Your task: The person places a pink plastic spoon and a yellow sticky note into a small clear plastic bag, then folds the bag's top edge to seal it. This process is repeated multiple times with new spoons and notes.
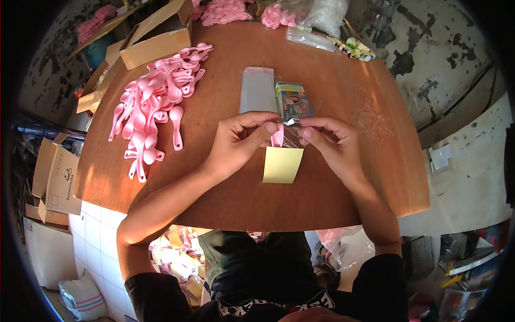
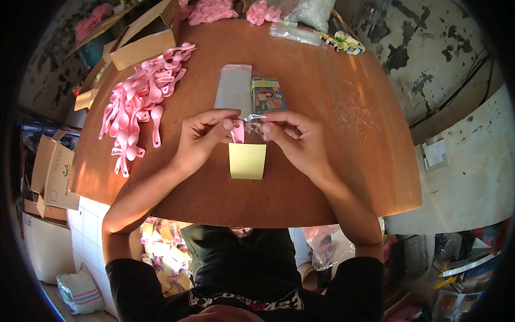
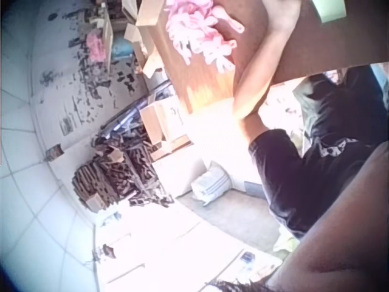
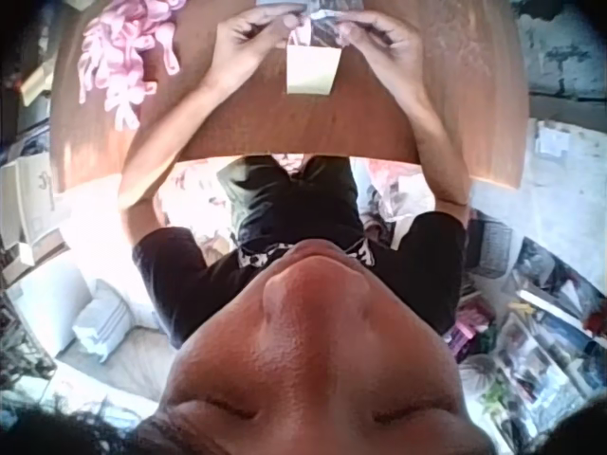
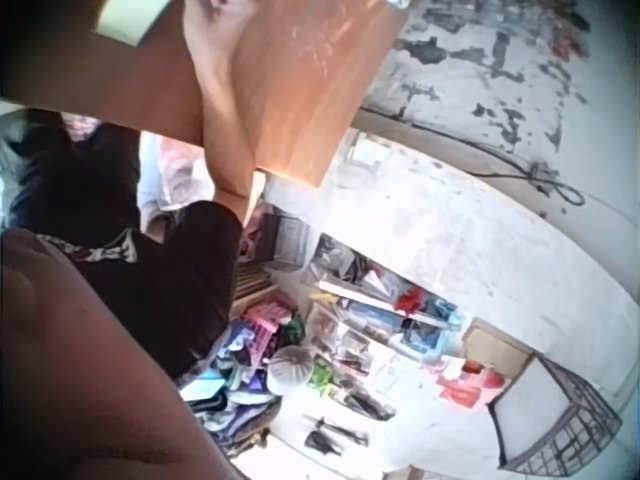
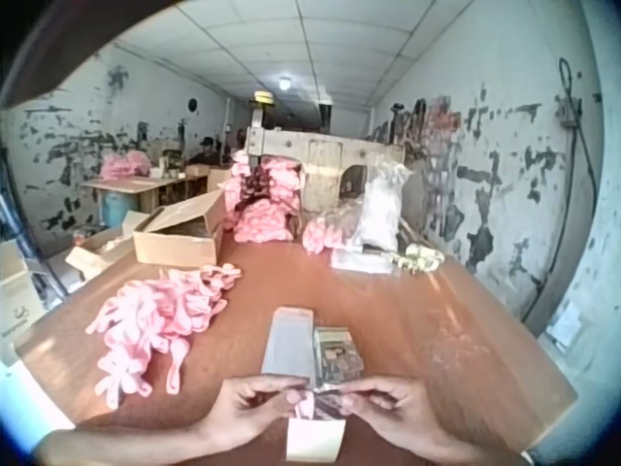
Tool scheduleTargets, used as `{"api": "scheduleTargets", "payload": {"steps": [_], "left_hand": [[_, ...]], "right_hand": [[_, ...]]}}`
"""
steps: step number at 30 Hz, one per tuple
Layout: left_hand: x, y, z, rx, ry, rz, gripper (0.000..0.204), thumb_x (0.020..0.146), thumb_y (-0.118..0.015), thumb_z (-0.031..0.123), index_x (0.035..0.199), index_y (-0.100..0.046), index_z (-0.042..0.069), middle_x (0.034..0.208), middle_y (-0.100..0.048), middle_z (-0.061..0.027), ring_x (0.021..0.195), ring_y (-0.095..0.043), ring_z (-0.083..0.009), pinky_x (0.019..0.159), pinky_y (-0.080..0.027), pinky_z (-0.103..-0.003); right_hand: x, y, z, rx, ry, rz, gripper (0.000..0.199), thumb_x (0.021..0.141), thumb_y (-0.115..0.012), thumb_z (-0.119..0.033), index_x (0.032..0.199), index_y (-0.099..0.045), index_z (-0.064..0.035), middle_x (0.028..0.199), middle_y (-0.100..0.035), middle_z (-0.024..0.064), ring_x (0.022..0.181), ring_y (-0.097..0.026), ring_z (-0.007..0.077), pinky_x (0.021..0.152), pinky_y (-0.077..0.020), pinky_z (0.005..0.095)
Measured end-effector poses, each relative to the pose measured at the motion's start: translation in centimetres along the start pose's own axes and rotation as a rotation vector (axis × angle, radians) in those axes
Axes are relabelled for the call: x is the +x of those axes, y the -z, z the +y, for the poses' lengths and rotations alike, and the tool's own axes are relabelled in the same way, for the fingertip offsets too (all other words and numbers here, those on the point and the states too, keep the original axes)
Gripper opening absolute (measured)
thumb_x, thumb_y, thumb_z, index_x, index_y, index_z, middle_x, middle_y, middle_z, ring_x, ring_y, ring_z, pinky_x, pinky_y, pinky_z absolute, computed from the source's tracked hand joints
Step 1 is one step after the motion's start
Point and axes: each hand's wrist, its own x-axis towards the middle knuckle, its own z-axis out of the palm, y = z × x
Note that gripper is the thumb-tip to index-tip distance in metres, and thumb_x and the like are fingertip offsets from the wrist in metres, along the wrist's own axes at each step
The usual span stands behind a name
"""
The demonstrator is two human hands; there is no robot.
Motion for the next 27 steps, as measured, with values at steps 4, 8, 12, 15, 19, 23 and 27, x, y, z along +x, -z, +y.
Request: {"api": "scheduleTargets", "payload": {"steps": [4, 8, 12, 15, 19, 23, 27], "left_hand": [[0.0, 0.3, -0.4, 0.015, -0.010, -0.039, 0.023, 0.098, -0.062, 0.008, 0.116, -0.067, -0.003, 0.108, -0.072, -0.0109, 0.093, -0.068, -0.0141, 0.081, -0.060, -0.029], [0.0, 0.6, -0.6, -0.002, -0.007, -0.039, 0.023, 0.098, -0.061, 0.008, 0.117, -0.067, -0.002, 0.111, -0.071, -0.0113, 0.095, -0.068, -0.0142, 0.081, -0.060, -0.030], [0.0, 0.9, -0.3, 0.003, 0.017, -0.074, 0.021, 0.098, -0.060, 0.008, 0.115, -0.068, -0.002, 0.112, -0.070, -0.0120, 0.098, -0.068, -0.0156, 0.082, -0.061, -0.032], [-0.2, 1.1, -0.5, 0.012, -0.008, -0.096, 0.020, 0.098, -0.058, 0.004, 0.114, -0.068, -0.003, 0.112, -0.070, -0.0131, 0.099, -0.068, -0.0175, 0.083, -0.060, -0.033], [-0.3, 1.3, -0.7, -0.007, -0.103, -0.142, 0.020, 0.098, -0.052, -0.005, 0.109, -0.069, -0.005, 0.111, -0.070, -0.0148, 0.098, -0.068, -0.0204, 0.085, -0.060, -0.034], [-0.4, 1.2, -0.5, -0.021, -0.106, -0.141, 0.021, 0.097, -0.050, -0.009, 0.105, -0.069, -0.005, 0.111, -0.070, -0.0153, 0.098, -0.069, -0.0204, 0.084, -0.060, -0.033], [-0.5, 1.3, -0.5, 0.001, -0.081, -0.136, 0.020, 0.097, -0.049, -0.008, 0.103, -0.068, -0.005, 0.110, -0.070, -0.0148, 0.096, -0.069, -0.0192, 0.081, -0.059, -0.031]], "right_hand": [[0.1, 0.2, 0.2, -0.003, 0.051, 0.005, 0.015, 0.093, -0.066, -0.001, 0.107, -0.067, 0.0053, 0.094, -0.070, 0.0097, 0.083, -0.068, 0.0127, 0.075, -0.0577, 0.0259], [0.0, 0.2, 0.1, 0.056, 0.016, 0.023, 0.012, 0.093, -0.066, -0.001, 0.104, -0.068, 0.0045, 0.093, -0.070, 0.0089, 0.082, -0.068, 0.0134, 0.074, -0.0578, 0.0261], [0.0, 0.8, 0.7, 0.041, 0.046, -0.021, 0.010, 0.092, -0.065, 0.002, 0.101, -0.069, 0.0049, 0.094, -0.069, 0.0095, 0.083, -0.069, 0.0147, 0.073, -0.0582, 0.0267], [0.3, 1.2, 1.0, 0.034, 0.121, -0.086, 0.013, 0.091, -0.061, 0.009, 0.099, -0.070, 0.0052, 0.098, -0.068, 0.0112, 0.084, -0.068, 0.0154, 0.075, -0.0574, 0.0265], [0.3, 1.4, 0.8, 0.031, 0.209, -0.153, 0.024, 0.088, -0.055, 0.016, 0.099, -0.071, 0.0042, 0.100, -0.066, 0.0115, 0.087, -0.067, 0.0150, 0.077, -0.0549, 0.0255], [0.2, 1.5, 0.9, -0.057, 0.219, -0.154, 0.026, 0.086, -0.055, 0.016, 0.100, -0.072, 0.0022, 0.099, -0.066, 0.0100, 0.086, -0.064, 0.0124, 0.073, -0.0504, 0.0230], [0.2, 1.6, 0.7, -0.126, 0.264, -0.177, 0.025, 0.087, -0.056, 0.015, 0.099, -0.073, 0.0020, 0.099, -0.066, 0.0101, 0.084, -0.062, 0.0113, 0.071, -0.0481, 0.0223]]}}
